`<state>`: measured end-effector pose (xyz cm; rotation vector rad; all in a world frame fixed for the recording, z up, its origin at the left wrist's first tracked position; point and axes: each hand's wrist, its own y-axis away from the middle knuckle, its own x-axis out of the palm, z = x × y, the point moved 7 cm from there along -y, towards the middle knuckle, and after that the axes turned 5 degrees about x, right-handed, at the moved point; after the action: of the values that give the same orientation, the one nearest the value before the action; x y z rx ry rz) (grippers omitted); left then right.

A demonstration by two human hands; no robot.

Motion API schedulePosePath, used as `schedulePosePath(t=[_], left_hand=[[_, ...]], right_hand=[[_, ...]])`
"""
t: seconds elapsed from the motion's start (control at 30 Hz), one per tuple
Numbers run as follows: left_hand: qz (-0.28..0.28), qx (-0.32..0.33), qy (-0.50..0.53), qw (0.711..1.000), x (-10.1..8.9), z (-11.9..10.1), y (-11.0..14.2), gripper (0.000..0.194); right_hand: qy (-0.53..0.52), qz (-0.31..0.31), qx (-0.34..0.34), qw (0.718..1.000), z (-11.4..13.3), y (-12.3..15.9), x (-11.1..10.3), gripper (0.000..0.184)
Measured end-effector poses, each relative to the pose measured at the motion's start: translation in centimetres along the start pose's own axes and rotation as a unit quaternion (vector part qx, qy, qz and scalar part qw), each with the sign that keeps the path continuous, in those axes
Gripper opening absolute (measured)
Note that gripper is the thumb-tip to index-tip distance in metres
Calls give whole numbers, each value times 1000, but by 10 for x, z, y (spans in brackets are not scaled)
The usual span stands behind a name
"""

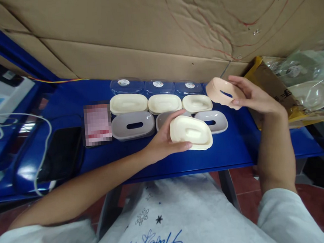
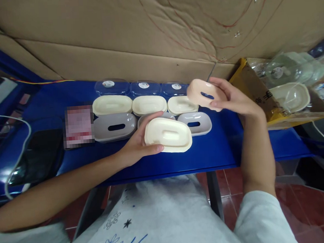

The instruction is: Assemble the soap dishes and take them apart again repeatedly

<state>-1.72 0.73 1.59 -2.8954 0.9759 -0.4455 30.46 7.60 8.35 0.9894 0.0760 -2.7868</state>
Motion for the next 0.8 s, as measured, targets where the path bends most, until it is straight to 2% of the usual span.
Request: schedulePosePath(t=[0.07, 0.17, 0.3, 0.4, 0.47, 0.57, 0.7, 0.8], left_hand=[[11, 1, 15, 1000, 2, 0, 0, 100], [21, -5, 27, 999, 4, 3, 0, 98], [25, -23, 20, 999, 5, 9, 0, 97], [19, -19, 20, 999, 5, 8, -1, 97], [20, -15, 20, 999, 4, 8, -2, 97], [24, -3, 23, 999, 4, 12, -3, 98], [18, 19, 29, 999, 1, 23, -6, 101], [15, 23, 21, 999, 1, 24, -7, 101]], right_hand=[[40, -30, 74, 996, -21, 3, -23, 102], [114, -69, 152, 979, -27, 18, -46, 108], [211, -58, 226, 949, -15, 54, -51, 115], [243, -57, 255, 934, -21, 79, -45, 107], [276, -51, 250, 927, -34, 91, -38, 96], [330, -26, 201, 922, -56, 104, -26, 86], [265, 20, 150, 952, -72, 115, -17, 100], [212, 51, 147, 965, -69, 115, -16, 109]])
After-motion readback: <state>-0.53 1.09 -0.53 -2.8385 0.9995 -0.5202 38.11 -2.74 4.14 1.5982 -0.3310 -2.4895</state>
